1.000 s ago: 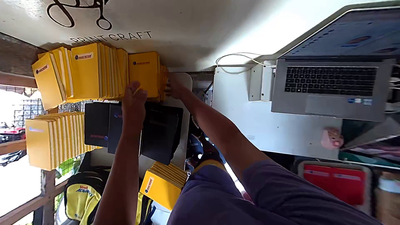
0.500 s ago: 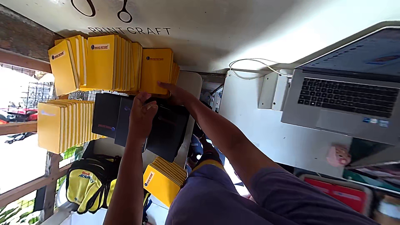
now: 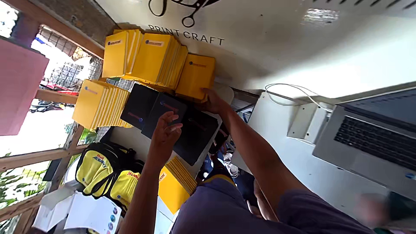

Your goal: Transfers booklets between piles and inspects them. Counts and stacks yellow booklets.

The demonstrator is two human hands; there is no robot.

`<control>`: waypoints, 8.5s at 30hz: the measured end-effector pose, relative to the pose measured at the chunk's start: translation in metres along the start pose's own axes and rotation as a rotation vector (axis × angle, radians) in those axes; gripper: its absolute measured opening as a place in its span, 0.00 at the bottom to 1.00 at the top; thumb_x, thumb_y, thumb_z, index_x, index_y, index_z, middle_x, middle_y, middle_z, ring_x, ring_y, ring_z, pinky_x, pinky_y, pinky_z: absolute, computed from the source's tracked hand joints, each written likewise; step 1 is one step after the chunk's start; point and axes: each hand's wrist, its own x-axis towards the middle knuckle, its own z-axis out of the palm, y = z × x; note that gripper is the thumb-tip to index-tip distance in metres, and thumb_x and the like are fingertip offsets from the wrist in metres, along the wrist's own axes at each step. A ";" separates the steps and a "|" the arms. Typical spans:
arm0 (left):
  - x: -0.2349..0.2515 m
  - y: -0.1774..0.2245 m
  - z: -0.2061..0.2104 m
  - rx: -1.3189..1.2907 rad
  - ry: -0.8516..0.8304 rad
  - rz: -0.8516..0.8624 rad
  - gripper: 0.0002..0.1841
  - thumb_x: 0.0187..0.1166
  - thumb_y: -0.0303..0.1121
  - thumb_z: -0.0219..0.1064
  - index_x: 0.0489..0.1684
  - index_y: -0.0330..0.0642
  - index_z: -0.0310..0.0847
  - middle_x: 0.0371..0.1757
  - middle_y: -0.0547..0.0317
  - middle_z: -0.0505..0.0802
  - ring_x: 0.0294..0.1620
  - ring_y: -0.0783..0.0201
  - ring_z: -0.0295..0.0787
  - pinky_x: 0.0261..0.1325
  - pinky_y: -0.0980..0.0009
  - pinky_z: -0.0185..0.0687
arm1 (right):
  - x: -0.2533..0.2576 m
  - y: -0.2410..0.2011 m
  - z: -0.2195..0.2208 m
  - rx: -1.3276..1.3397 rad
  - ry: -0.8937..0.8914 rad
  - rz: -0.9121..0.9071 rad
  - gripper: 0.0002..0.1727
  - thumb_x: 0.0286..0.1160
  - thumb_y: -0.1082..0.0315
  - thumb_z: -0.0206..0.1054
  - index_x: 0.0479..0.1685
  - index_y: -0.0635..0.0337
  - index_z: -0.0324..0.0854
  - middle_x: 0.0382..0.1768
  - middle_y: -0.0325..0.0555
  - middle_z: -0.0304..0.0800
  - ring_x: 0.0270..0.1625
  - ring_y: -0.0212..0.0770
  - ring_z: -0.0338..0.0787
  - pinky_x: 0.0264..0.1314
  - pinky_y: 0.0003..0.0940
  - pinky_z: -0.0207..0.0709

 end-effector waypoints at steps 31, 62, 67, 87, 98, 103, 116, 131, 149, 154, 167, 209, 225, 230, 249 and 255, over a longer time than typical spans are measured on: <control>-0.095 -0.055 0.011 -0.274 -0.156 -0.087 0.26 0.86 0.31 0.63 0.82 0.35 0.67 0.75 0.47 0.85 0.64 0.52 0.91 0.67 0.56 0.89 | -0.016 -0.018 0.040 0.006 0.175 -0.050 0.55 0.55 0.25 0.72 0.84 0.45 0.65 0.77 0.52 0.77 0.75 0.55 0.81 0.67 0.60 0.81; -0.154 -0.062 -0.007 -0.072 -0.095 0.029 0.25 0.81 0.27 0.68 0.78 0.33 0.71 0.71 0.38 0.85 0.57 0.45 0.90 0.61 0.47 0.86 | -0.062 0.042 0.033 -0.285 0.020 -0.797 0.22 0.92 0.61 0.42 0.74 0.65 0.66 0.54 0.30 0.86 0.57 0.17 0.87 0.64 0.21 0.82; -0.158 -0.070 -0.006 -0.087 -0.105 0.002 0.26 0.81 0.26 0.68 0.79 0.33 0.70 0.73 0.37 0.84 0.58 0.44 0.90 0.61 0.47 0.86 | -0.052 0.036 0.028 -0.286 -0.024 -0.830 0.19 0.90 0.64 0.44 0.68 0.64 0.71 0.49 0.27 0.88 0.53 0.18 0.89 0.63 0.22 0.84; -0.150 -0.100 -0.003 -0.065 -0.260 -0.032 0.30 0.78 0.30 0.65 0.84 0.45 0.68 0.79 0.53 0.81 0.66 0.58 0.88 0.68 0.57 0.87 | -0.027 0.034 -0.019 0.125 0.111 -0.629 0.28 0.94 0.47 0.41 0.77 0.57 0.65 0.58 0.52 0.88 0.57 0.47 0.91 0.58 0.55 0.88; -0.120 -0.083 0.014 -0.098 -0.480 0.077 0.31 0.78 0.29 0.66 0.85 0.43 0.66 0.79 0.54 0.81 0.69 0.58 0.86 0.71 0.58 0.85 | 0.006 0.019 -0.077 0.111 0.167 -0.701 0.19 0.86 0.54 0.56 0.66 0.55 0.77 0.48 0.46 0.92 0.50 0.41 0.94 0.54 0.47 0.90; -0.136 -0.088 0.015 -0.099 -0.483 0.033 0.34 0.79 0.32 0.67 0.87 0.42 0.62 0.82 0.52 0.78 0.71 0.58 0.85 0.73 0.57 0.83 | -0.006 0.059 -0.104 0.112 0.219 -0.872 0.19 0.80 0.54 0.58 0.59 0.58 0.76 0.40 0.40 0.93 0.44 0.34 0.94 0.49 0.40 0.92; -0.128 -0.082 0.022 0.159 -0.378 0.000 0.25 0.81 0.30 0.66 0.78 0.35 0.72 0.67 0.43 0.88 0.59 0.52 0.89 0.65 0.55 0.86 | -0.180 0.107 -0.140 0.101 0.246 -1.155 0.36 0.70 0.37 0.70 0.68 0.55 0.76 0.55 0.43 0.92 0.60 0.41 0.92 0.64 0.50 0.86; -0.249 -0.083 0.015 -0.144 0.063 0.067 0.51 0.80 0.64 0.62 0.99 0.53 0.36 0.94 0.47 0.60 0.91 0.52 0.61 0.89 0.44 0.63 | -0.324 0.222 0.071 -0.356 0.034 -0.703 0.10 0.63 0.47 0.77 0.36 0.37 0.91 0.34 0.24 0.97 0.38 0.20 0.94 0.43 0.22 0.90; -0.307 -0.278 -0.020 -0.631 0.819 -0.449 0.46 0.70 0.79 0.59 0.77 0.49 0.77 0.74 0.33 0.78 0.71 0.36 0.77 0.65 0.35 0.80 | -0.196 0.326 0.183 -0.718 -0.138 -0.001 0.52 0.66 0.37 0.74 0.93 0.39 0.56 0.84 0.51 0.70 0.72 0.53 0.85 0.62 0.56 0.87; -0.306 -0.286 -0.048 -0.692 0.699 -0.291 0.45 0.83 0.75 0.33 0.86 0.50 0.68 0.79 0.48 0.82 0.79 0.51 0.78 0.77 0.44 0.76 | -0.155 0.324 0.161 -0.738 -0.180 -0.047 0.48 0.81 0.24 0.43 0.97 0.40 0.50 0.93 0.40 0.59 0.92 0.46 0.62 0.90 0.59 0.61; -0.243 -0.287 -0.094 -0.998 0.658 -0.494 0.48 0.80 0.78 0.23 0.64 0.50 0.80 0.48 0.49 0.94 0.47 0.53 0.92 0.47 0.47 0.88 | -0.127 0.321 0.203 -0.595 -0.130 0.105 0.49 0.83 0.23 0.26 0.72 0.51 0.79 0.54 0.50 0.92 0.54 0.43 0.92 0.56 0.48 0.87; -0.219 -0.204 -0.032 0.863 0.870 -0.349 0.43 0.84 0.64 0.43 0.87 0.36 0.63 0.92 0.33 0.60 0.93 0.34 0.50 0.89 0.33 0.46 | 0.107 -0.062 -0.061 -0.868 0.608 -0.115 0.60 0.64 0.14 0.52 0.83 0.58 0.74 0.85 0.67 0.67 0.89 0.67 0.62 0.84 0.78 0.50; -0.218 -0.208 -0.031 0.886 0.902 -0.342 0.43 0.82 0.65 0.42 0.84 0.37 0.66 0.90 0.34 0.63 0.91 0.35 0.56 0.86 0.34 0.53 | 0.112 -0.008 -0.005 0.043 0.481 -0.343 0.55 0.54 0.52 0.88 0.85 0.58 0.61 0.67 0.59 0.85 0.65 0.52 0.90 0.62 0.53 0.88; -0.220 -0.206 -0.031 0.864 0.905 -0.364 0.42 0.82 0.64 0.42 0.85 0.39 0.66 0.91 0.35 0.62 0.92 0.36 0.55 0.85 0.32 0.53 | 0.056 -0.002 -0.033 -0.066 0.462 -0.565 0.53 0.57 0.59 0.88 0.86 0.57 0.59 0.67 0.58 0.85 0.63 0.52 0.91 0.61 0.53 0.89; -0.250 -0.206 -0.047 0.503 0.886 -0.144 0.39 0.85 0.59 0.53 0.86 0.35 0.64 0.93 0.26 0.52 0.94 0.30 0.44 0.91 0.35 0.46 | -0.340 0.093 0.053 -0.545 0.235 -0.927 0.37 0.59 0.47 0.83 0.66 0.51 0.71 0.47 0.23 0.92 0.51 0.25 0.93 0.57 0.27 0.90; -0.293 -0.226 -0.070 -0.089 0.818 0.000 0.36 0.88 0.53 0.49 0.91 0.41 0.55 0.88 0.39 0.68 0.87 0.51 0.67 0.85 0.50 0.67 | -0.299 0.221 0.171 -0.572 -0.092 -0.350 0.39 0.69 0.61 0.72 0.83 0.56 0.63 0.51 0.46 0.93 0.48 0.40 0.95 0.52 0.40 0.93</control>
